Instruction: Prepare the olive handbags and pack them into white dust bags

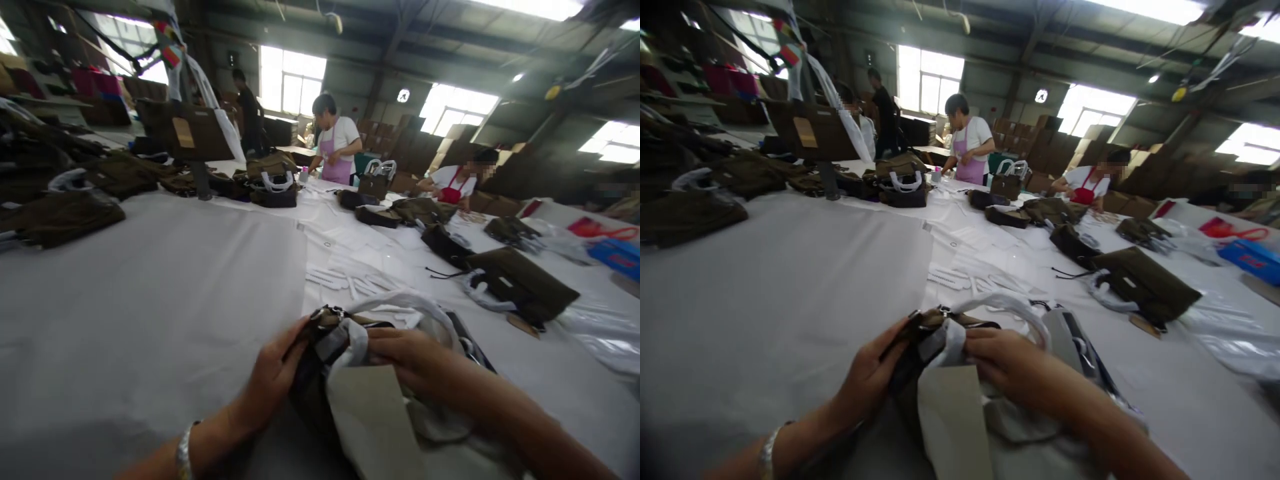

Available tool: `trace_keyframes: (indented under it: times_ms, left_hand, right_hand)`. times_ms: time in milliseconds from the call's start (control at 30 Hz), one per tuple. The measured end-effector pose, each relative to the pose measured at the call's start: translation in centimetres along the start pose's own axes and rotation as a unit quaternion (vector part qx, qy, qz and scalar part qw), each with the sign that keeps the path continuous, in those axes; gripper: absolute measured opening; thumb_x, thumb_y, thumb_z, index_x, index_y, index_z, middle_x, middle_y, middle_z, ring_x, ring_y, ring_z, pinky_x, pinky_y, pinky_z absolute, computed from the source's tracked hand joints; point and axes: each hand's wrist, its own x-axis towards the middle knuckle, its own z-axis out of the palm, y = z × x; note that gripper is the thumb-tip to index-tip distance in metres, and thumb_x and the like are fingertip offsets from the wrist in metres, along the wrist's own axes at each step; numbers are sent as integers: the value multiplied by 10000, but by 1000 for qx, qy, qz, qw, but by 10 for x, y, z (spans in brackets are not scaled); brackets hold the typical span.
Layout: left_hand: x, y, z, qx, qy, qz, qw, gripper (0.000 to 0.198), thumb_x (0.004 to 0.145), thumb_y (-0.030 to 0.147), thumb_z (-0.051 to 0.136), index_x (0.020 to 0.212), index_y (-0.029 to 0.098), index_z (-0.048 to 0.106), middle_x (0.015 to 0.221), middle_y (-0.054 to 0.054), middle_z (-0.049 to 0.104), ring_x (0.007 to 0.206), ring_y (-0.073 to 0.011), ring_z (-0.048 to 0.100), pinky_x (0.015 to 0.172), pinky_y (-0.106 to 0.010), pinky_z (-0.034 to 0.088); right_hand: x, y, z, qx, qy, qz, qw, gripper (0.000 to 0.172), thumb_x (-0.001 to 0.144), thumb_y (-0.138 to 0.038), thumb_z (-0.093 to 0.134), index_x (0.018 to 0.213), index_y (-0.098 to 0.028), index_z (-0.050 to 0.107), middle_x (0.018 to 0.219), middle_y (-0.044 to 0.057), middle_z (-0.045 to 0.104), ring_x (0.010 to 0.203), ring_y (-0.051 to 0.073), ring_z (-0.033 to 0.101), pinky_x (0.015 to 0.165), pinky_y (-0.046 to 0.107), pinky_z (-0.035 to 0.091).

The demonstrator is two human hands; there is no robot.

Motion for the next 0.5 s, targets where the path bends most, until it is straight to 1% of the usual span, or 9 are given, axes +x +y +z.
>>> trace_keyframes:
  times_ms: [67,133,167,200,267,333,367,433,500]
  left_hand:
    - [1,11,-9,62,31,43,997,492,959,236,568,1442,299,497,1442,-40,583,1325,-266,550,1152,-456,415]
    - [3,35,-15,94,25,164,982,592,919,203,626,1467,341,450,1486,-29,536,1361,-273,510,1167,-460,391]
    - [4,51,-17,94,-24,229,969,617,902,205,656,1464,356,450,1476,-24,547,1355,-273,515,1158,-443,405]
    - [5,70,-16,87,-108,284,949,629,888,225,685,1459,360,460,1447,-24,577,1335,-273,538,1140,-420,430]
    - [10,108,-10,86,-332,317,884,691,853,312,741,1478,340,449,1434,-37,590,1329,-289,545,1136,-398,434]
    - [17,139,5,120,-474,293,822,798,823,375,763,1522,331,380,1539,-47,463,1413,-325,433,1183,-446,351]
    - [21,148,15,142,-510,276,802,845,815,396,766,1540,341,335,1590,-47,372,1452,-343,357,1196,-485,306]
    - [29,155,39,176,-560,255,769,965,770,450,794,1563,355,252,1643,-63,223,1487,-384,234,1186,-573,255]
    - [36,145,64,200,-592,253,738,1148,660,518,853,1580,326,194,1658,-119,136,1491,-433,149,1167,-639,220]
  right_hand:
    - [-55,0,-21,-59,127,80,987,350,999,-386,480,1296,-316,653,1303,28,681,1185,228,649,1033,342,512]
    - [-117,6,-26,-142,290,199,925,401,963,-486,495,1298,-332,652,1333,41,662,1181,287,653,1018,421,527]
    - [-145,11,-20,-170,327,261,892,460,940,-539,502,1321,-320,638,1365,61,637,1203,324,636,1014,469,526]
    - [-171,17,-10,-177,330,322,870,531,920,-587,500,1358,-307,609,1386,77,617,1215,354,623,1012,515,519]
    - [-206,28,21,-111,278,416,859,661,892,-673,465,1403,-268,573,1336,108,648,1177,385,642,953,540,552]
    - [-219,32,54,21,237,447,862,717,910,-699,390,1428,-229,549,1307,121,666,1135,361,673,856,458,611]
    - [-217,31,68,95,230,440,863,727,920,-702,364,1449,-229,522,1351,112,637,1140,343,674,816,418,627]
    - [-204,21,86,205,247,389,863,744,914,-712,384,1465,-226,498,1439,99,565,1258,330,596,915,410,590]
    - [-183,5,91,306,279,312,855,749,917,-700,420,1482,-211,469,1480,106,525,1384,322,465,1094,455,452]
